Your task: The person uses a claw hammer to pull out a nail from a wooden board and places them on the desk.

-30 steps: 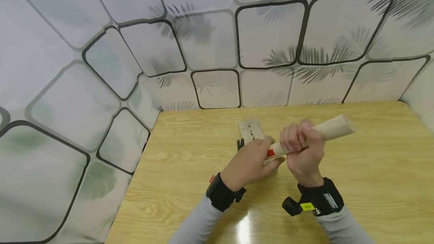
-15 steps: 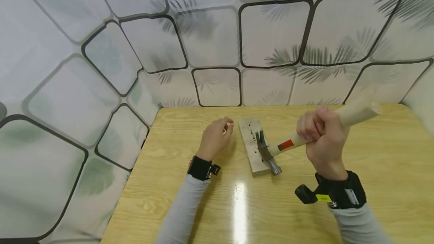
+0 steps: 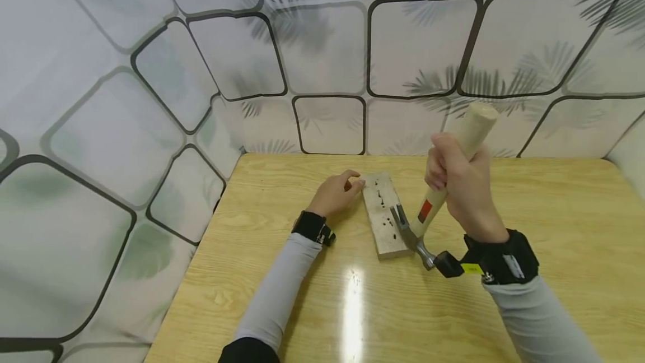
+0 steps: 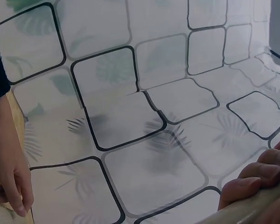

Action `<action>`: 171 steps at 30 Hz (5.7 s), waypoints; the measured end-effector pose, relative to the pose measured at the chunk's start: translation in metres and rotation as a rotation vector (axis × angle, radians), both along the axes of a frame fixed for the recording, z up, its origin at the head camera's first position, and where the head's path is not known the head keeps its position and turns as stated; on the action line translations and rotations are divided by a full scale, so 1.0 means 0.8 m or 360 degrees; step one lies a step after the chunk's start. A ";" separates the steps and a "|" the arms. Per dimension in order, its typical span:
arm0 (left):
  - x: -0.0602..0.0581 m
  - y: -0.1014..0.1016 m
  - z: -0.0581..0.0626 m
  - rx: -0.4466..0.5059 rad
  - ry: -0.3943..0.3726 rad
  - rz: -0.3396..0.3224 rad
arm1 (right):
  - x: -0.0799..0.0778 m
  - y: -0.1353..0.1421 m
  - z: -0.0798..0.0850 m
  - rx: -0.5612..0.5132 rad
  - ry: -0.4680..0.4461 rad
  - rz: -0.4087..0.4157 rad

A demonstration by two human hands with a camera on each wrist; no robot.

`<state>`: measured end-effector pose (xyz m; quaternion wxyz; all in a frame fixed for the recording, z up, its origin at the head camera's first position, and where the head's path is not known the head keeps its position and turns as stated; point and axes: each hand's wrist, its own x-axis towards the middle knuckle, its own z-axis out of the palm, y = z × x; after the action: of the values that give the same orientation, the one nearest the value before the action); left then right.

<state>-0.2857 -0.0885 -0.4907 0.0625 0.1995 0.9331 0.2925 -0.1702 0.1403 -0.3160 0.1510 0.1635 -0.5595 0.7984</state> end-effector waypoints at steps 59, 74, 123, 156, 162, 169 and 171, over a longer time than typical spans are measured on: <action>-0.004 0.013 0.011 -0.0147 -0.0225 0.0065 | -0.151 -0.056 -0.023 0.0381 -0.0452 -0.0003; -0.004 0.012 0.008 -0.0163 -0.0216 0.0065 | -0.128 -0.051 -0.021 0.0191 -0.0246 0.0005; 0.048 0.028 0.076 0.0579 0.0349 -0.0402 | 0.073 0.004 0.014 -0.1078 0.0828 0.0088; 0.083 -0.003 0.124 0.0488 0.0669 -0.0186 | 0.076 0.003 0.016 -0.0964 0.0821 0.0237; 0.091 -0.046 0.100 0.0271 0.0267 0.0123 | 0.075 -0.001 0.018 -0.0952 0.0803 0.0192; 0.096 -0.085 0.066 0.0027 -0.0123 0.0424 | 0.074 0.000 0.016 -0.0863 0.0722 0.0153; 0.093 -0.091 0.058 -0.0029 -0.0200 0.0502 | 0.073 0.001 0.015 -0.0825 0.0705 0.0143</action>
<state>-0.2111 -0.1612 -0.4442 0.0759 0.0312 0.9497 0.3022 -0.1117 0.1413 -0.3041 0.2699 0.3136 -0.2840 0.8650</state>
